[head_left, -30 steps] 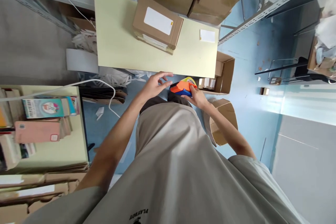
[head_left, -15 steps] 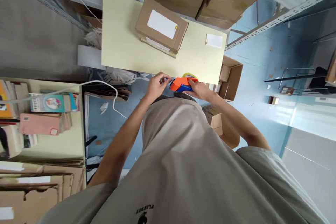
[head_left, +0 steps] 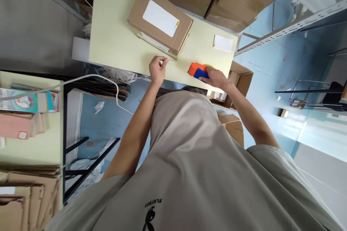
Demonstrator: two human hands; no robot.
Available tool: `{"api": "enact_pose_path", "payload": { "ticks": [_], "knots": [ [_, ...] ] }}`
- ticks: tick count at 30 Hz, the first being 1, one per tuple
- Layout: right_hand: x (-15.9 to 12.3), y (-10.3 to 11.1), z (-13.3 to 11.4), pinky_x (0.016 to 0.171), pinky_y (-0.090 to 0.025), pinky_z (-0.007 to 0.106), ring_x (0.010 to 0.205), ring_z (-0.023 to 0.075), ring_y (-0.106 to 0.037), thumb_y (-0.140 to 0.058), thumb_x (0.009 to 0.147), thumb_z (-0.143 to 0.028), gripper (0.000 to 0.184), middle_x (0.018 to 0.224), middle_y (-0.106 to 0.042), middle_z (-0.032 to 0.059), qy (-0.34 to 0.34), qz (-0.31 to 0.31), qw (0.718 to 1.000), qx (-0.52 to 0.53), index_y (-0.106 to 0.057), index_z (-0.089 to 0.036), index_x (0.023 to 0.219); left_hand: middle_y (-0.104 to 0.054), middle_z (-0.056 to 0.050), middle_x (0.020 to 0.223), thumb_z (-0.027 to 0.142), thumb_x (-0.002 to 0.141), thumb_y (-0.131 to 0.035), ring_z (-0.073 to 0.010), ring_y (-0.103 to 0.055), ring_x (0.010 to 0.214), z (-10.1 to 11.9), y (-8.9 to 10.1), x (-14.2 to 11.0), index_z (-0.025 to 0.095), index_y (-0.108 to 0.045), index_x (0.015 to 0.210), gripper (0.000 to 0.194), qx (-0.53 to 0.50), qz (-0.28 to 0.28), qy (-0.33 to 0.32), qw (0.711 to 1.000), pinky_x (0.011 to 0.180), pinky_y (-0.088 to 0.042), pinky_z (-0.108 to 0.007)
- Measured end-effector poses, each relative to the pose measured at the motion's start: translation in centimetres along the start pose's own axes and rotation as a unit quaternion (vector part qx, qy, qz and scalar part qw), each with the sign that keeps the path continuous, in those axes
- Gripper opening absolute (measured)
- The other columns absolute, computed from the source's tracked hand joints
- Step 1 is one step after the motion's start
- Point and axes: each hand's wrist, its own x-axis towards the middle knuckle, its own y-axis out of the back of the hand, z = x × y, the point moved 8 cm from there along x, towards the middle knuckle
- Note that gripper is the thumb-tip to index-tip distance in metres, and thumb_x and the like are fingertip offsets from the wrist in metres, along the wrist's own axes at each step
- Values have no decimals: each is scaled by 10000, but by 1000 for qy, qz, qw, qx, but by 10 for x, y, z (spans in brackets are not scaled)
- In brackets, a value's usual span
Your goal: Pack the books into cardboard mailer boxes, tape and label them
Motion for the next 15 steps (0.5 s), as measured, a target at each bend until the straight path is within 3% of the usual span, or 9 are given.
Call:
{"api": "enact_pose_path", "payload": {
  "ticks": [6, 10, 15],
  "knots": [
    [41, -21, 4, 1068, -607, 534, 1206, 434, -763, -722, 1122, -605, 565, 1327, -817, 253, -11, 22, 999, 29, -664, -122, 1410, -763, -115, 1147, 655, 1022, -887, -322, -737, 1267, -19, -14, 20, 228, -743, 1012, 451, -6, 57, -16, 998, 1245, -564, -463],
    [49, -28, -5, 1058, -618, 532, 1249, 449, -766, -662, 1157, -598, 609, 1387, -800, 279, -13, 15, 1000, 23, -608, -97, 1499, -756, -116, 1150, 624, 1034, -882, -328, -727, 1283, -24, -12, 24, 248, -746, 1020, 400, 7, 81, -15, 997, 1273, -546, -464],
    [52, -30, -7, 1063, -624, 549, 1300, 482, -761, -661, 1157, -593, 655, 1423, -788, 310, -36, 34, 999, 19, -573, -77, 1551, -751, -93, 1128, 483, 1028, -924, -318, -725, 1342, -16, -13, 23, 251, -773, 1053, 278, 12, 107, -11, 994, 1265, -550, -430]
  ]
}}
